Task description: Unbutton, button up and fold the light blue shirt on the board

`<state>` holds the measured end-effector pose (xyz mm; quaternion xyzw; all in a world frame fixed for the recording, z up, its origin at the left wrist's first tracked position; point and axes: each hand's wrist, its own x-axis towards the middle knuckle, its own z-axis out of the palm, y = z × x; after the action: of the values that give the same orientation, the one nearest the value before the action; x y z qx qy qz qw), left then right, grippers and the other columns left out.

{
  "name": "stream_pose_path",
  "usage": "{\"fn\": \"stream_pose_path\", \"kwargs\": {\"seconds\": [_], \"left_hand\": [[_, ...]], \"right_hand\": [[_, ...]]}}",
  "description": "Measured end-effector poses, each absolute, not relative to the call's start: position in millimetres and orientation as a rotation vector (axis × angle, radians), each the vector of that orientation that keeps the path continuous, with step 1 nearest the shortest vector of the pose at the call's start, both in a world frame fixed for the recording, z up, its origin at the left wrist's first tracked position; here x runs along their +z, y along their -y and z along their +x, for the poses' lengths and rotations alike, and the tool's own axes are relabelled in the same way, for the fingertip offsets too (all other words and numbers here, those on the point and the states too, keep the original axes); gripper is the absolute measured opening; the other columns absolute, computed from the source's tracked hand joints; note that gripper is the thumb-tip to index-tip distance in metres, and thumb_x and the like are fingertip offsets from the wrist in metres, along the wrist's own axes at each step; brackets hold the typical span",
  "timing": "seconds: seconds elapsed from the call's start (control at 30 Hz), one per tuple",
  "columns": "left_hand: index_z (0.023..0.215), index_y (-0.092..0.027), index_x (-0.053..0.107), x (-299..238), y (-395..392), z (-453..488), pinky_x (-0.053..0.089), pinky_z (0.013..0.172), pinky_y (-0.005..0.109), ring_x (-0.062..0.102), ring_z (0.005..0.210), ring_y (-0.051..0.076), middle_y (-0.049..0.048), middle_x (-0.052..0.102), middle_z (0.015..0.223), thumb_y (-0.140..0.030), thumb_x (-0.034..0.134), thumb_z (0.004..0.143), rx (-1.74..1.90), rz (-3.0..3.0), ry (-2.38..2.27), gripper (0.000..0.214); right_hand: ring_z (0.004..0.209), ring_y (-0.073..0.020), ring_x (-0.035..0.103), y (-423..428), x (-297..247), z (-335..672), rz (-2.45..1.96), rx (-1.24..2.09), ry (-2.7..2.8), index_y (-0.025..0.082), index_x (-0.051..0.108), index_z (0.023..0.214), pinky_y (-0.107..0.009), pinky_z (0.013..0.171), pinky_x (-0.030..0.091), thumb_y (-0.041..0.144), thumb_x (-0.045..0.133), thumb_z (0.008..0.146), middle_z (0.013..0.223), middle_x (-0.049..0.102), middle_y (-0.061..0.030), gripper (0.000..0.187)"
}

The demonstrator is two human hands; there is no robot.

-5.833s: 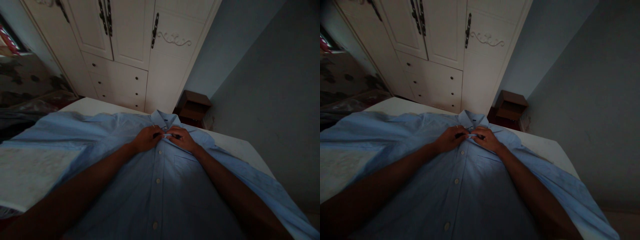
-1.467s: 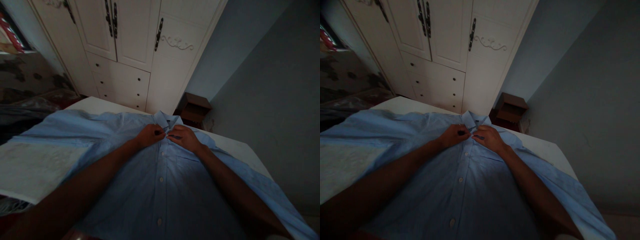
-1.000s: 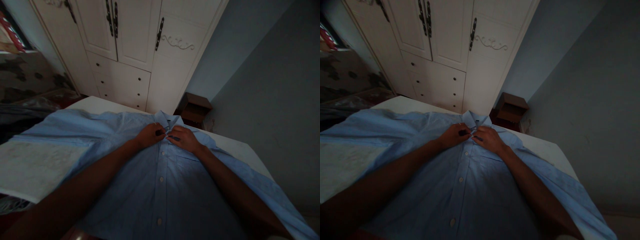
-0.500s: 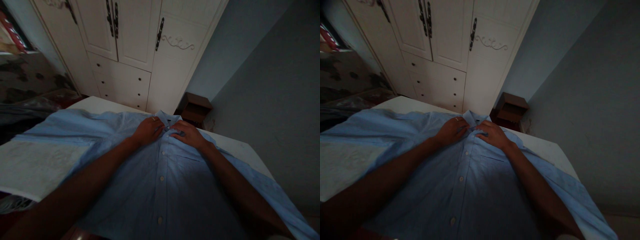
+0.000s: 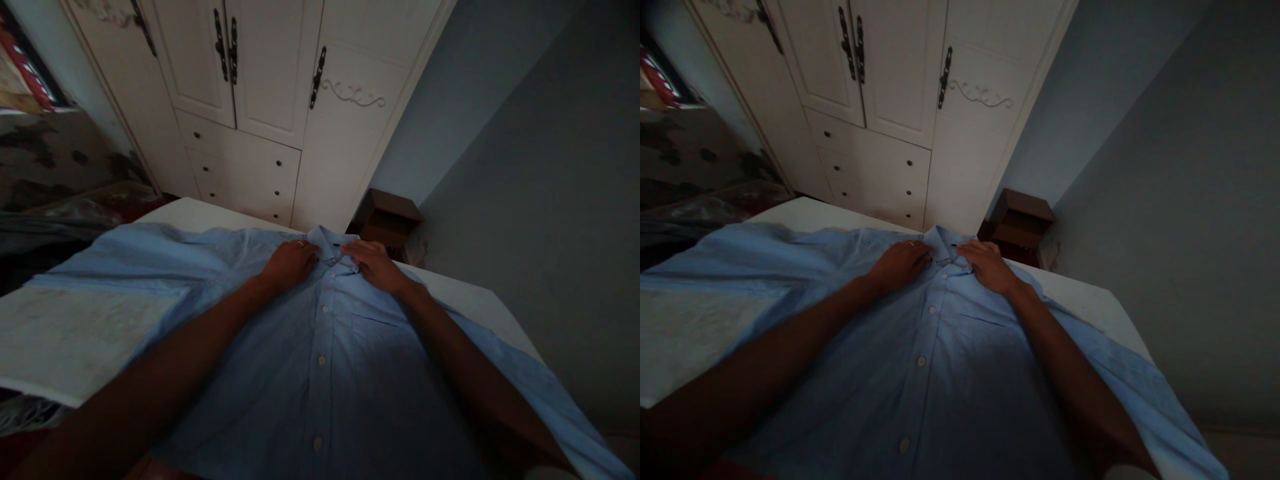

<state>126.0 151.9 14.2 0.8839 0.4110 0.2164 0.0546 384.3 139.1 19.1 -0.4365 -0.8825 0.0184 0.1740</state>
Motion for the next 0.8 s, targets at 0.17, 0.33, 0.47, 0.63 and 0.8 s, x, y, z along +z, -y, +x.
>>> {"fn": "stream_pose_path", "kwargs": {"seconds": [0.17,0.33,0.47,0.63,0.8], "left_hand": [[0.123,-0.017,0.060,15,-158,124,0.047,0.091,0.034,0.062,0.102,0.021,0.0125,0.059,0.126,-0.029,0.037,0.096,0.696,2.682,-1.257,0.038],[0.121,-0.019,0.063,22,-172,135,0.040,0.099,0.040,0.054,0.116,0.025,0.0119,0.060,0.127,-0.022,0.039,0.093,0.708,2.836,-1.146,0.037],[0.127,-0.028,0.059,33,-189,153,0.031,0.103,0.048,0.039,0.133,0.027,0.0071,0.059,0.133,-0.019,0.041,0.091,0.589,2.929,-1.001,0.041],[0.120,-0.031,0.064,53,-206,161,0.030,0.100,0.048,0.050,0.120,0.027,0.0082,0.067,0.120,-0.019,0.051,0.083,0.296,2.941,-0.931,0.041],[0.108,-0.030,0.070,67,-209,150,0.028,0.101,0.046,0.053,0.114,0.025,0.0049,0.070,0.111,-0.026,0.053,0.084,0.356,2.827,-0.932,0.029]], "right_hand": [[0.124,-0.0259,0.049,-138,18,375,-1.351,0.001,2.542,0.029,0.061,0.125,-0.055,0.107,0.021,0.014,0.050,0.091,0.120,0.066,-0.0071,0.039],[0.109,-0.0255,0.051,-141,27,375,-1.388,-0.139,2.387,0.026,0.070,0.107,-0.047,0.099,0.027,0.026,0.053,0.093,0.103,0.067,-0.0073,0.022],[0.106,-0.0257,0.049,-143,26,375,-1.466,-0.182,2.165,0.024,0.070,0.104,-0.044,0.094,0.029,0.032,0.048,0.095,0.098,0.066,-0.0076,0.025],[0.107,-0.0253,0.048,-141,27,370,-1.418,-0.159,2.098,0.022,0.067,0.101,-0.044,0.094,0.029,0.028,0.044,0.095,0.100,0.066,-0.0082,0.024],[0.107,-0.0249,0.048,-140,32,370,-1.433,-0.105,2.101,0.019,0.063,0.098,-0.043,0.094,0.029,0.022,0.044,0.092,0.100,0.065,-0.0089,0.020]]}}
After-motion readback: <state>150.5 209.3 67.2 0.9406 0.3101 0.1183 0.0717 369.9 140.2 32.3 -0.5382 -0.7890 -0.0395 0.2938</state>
